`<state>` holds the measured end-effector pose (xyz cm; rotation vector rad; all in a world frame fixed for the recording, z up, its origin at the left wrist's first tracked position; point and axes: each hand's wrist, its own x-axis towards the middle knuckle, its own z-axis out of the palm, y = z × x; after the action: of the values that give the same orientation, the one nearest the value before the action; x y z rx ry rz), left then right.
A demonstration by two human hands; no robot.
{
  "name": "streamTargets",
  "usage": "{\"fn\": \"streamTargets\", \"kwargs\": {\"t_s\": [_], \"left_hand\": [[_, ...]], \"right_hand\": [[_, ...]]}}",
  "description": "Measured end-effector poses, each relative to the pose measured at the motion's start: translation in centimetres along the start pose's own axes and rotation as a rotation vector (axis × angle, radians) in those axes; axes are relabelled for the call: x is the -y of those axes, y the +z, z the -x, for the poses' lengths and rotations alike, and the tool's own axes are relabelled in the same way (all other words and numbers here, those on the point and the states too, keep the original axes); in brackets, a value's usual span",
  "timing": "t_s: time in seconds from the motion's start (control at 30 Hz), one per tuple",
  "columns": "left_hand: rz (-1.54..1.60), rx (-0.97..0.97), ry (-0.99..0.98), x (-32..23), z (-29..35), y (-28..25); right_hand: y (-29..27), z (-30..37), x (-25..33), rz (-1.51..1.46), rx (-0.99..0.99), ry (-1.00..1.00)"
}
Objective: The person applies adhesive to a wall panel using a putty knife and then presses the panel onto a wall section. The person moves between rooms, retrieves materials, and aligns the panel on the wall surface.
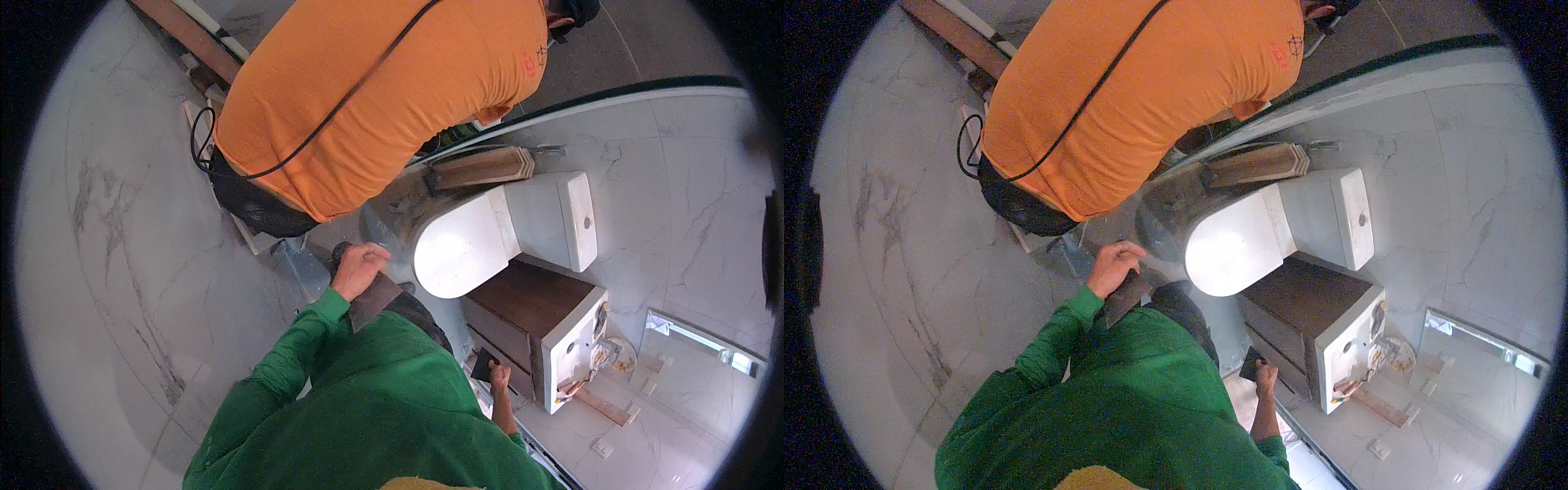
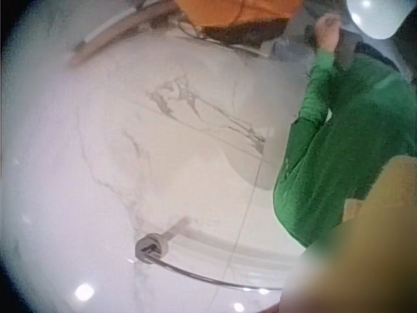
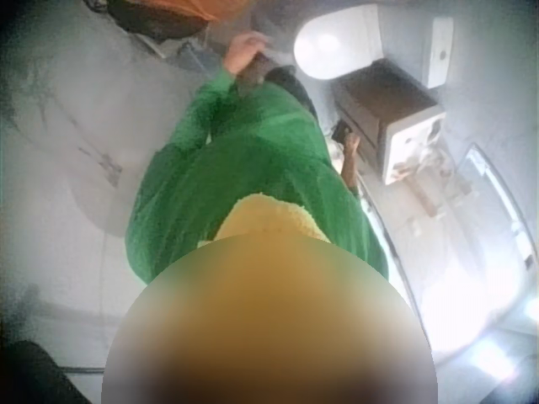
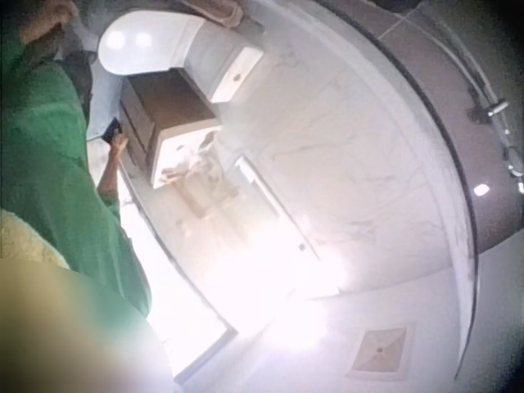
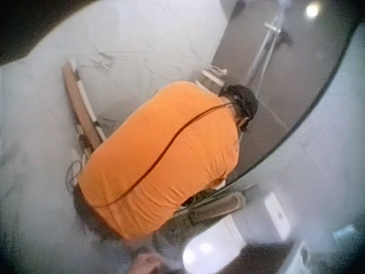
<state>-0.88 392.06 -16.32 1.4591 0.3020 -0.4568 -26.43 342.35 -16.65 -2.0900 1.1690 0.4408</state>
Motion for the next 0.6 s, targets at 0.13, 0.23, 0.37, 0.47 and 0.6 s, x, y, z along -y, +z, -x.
{"fn": "streamTargets", "kwargs": {"t_s": [0.13,0.23,0.37,0.47,0.6], "left_hand": [[-0.015,-0.003,-0.038,-1.2,0.5,-0.7],[-0.035,-0.012,0.007,-1.9,0.2,-0.6],[-0.157,-0.033,0.078,-2.8,-0.6,-0.8],[-0.218,-0.01,0.093,-3.8,-1.4,-0.5],[-0.299,-0.014,0.17,-3.6,-2.7,0.4]], "right_hand": [[1.0,0.8,3.2,0.049,0.009,0.024],[1.1,-0.1,-0.5,0.053,-0.044,-0.142],[2.0,2.0,2.6,0.12,-0.056,-0.005],[1.7,1.4,1.2,0.094,-0.021,-0.068],[1.5,1.2,2.1,0.063,-0.066,-0.125]]}}
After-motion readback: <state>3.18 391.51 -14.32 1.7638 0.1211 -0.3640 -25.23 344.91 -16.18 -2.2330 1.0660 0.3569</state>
